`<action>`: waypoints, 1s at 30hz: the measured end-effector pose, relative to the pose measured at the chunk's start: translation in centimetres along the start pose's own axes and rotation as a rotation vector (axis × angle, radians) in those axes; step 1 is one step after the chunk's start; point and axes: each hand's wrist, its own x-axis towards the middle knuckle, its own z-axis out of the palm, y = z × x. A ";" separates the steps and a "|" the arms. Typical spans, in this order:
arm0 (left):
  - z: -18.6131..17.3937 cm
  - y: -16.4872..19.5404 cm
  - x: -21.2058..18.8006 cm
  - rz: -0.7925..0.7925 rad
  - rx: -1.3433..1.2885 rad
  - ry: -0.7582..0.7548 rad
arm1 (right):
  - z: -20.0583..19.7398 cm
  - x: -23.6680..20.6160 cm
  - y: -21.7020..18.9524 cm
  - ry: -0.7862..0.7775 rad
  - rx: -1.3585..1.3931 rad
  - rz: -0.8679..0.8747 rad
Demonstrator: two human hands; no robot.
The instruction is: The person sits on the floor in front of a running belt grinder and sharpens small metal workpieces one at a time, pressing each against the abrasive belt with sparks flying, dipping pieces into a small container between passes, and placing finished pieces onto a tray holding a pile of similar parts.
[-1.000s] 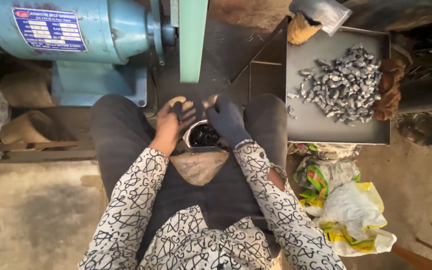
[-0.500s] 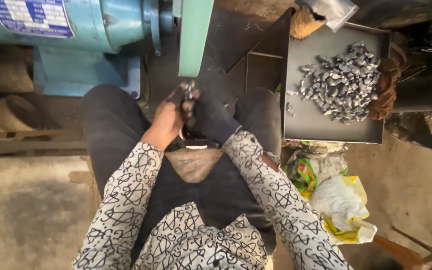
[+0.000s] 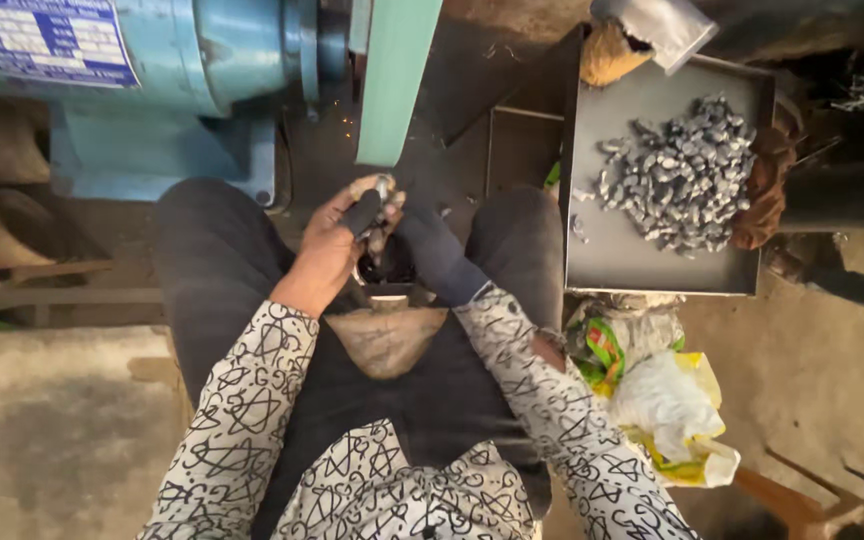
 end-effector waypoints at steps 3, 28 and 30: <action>-1.4 -0.2 0.0 -0.002 -0.047 0.056 | 0.7 -1.3 -0.7 0.198 -0.462 -0.504; 1.2 -3.4 1.5 0.340 0.303 0.176 | 0.8 -0.7 -1.5 0.251 0.138 0.161; 0.7 -3.8 1.1 0.191 0.190 0.256 | 1.0 -1.7 -2.1 0.183 0.225 0.193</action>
